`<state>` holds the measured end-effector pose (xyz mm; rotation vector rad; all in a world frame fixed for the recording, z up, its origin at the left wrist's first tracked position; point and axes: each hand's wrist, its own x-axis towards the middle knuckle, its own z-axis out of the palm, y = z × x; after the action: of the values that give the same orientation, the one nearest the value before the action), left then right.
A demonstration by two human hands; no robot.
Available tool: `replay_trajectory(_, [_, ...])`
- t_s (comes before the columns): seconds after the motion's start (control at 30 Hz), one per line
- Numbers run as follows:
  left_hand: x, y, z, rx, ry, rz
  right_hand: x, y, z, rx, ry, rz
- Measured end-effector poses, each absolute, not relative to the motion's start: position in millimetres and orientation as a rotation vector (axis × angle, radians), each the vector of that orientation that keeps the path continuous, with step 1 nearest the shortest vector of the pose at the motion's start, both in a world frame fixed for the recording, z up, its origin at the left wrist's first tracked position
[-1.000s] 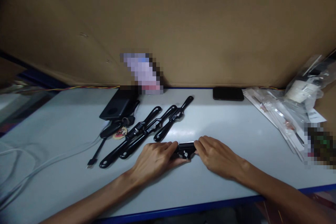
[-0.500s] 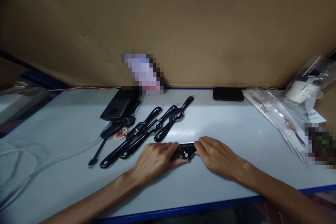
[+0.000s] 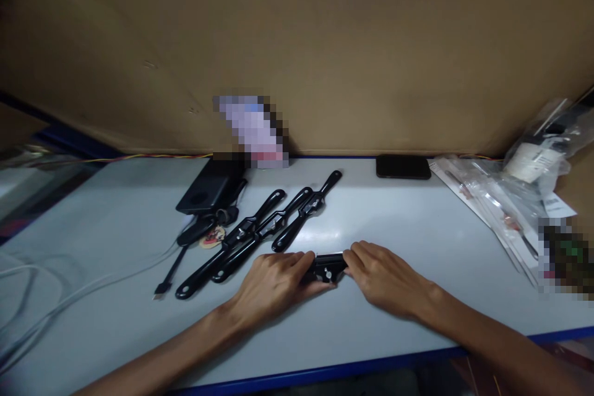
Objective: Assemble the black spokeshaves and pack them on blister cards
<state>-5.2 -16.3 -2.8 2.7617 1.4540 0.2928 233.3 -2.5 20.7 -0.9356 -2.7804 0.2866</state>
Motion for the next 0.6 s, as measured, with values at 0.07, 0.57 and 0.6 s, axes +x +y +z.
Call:
replay_trajectory(0.07, [-5.3,-16.9,-3.4,2.778,1.461,0.307,233.0,-2.5,23.0,-0.944,-2.784,0.318])
replay_trajectory(0.57, [-4.0,-17.4,-1.4,2.840,1.481,0.363,231.9,-1.5,26.7,-0.972,-2.803,0.373])
replay_trajectory(0.6, [-3.7,-17.2,-0.8,2.833,1.484,0.357,232.0,-1.1,28.4,-0.976,-2.801,0.382])
